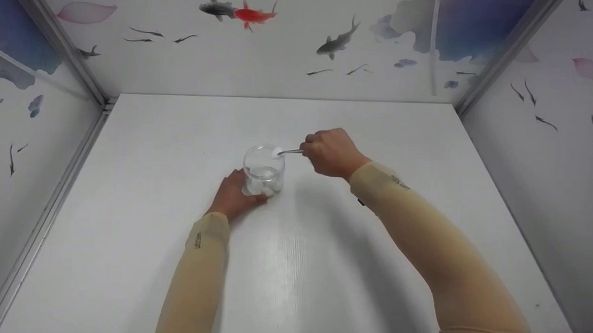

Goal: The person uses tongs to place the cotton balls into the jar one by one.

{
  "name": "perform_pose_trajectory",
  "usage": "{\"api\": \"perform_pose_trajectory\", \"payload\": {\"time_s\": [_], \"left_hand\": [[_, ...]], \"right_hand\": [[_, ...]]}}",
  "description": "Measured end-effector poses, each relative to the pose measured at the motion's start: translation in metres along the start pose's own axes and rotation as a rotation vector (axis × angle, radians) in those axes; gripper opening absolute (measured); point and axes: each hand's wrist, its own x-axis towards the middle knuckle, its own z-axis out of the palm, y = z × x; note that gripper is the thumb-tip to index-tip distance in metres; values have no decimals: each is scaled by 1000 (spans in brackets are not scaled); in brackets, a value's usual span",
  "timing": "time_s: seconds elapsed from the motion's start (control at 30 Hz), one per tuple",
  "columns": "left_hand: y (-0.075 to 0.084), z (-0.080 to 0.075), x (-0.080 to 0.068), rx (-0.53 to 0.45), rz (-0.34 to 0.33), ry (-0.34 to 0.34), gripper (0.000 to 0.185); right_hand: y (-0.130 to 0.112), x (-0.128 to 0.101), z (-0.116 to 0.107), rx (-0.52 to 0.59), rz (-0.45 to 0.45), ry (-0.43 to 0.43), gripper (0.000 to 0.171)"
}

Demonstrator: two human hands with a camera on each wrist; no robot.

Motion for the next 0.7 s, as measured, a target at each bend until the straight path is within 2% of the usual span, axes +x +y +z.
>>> {"api": "perform_pose_trajectory", "payload": {"time_s": [0.1, 0.5, 0.7], "left_hand": [[1, 0, -1, -12, -13, 4, 105], [-3, 2, 2, 1, 25, 9, 105], [-4, 2, 2, -7, -10, 3, 108]], "right_hand": [[-5, 3, 2, 12, -5, -19, 13], [-9, 4, 7, -15, -14, -66, 11], [-9, 4, 8, -31, -14, -86, 12]]}}
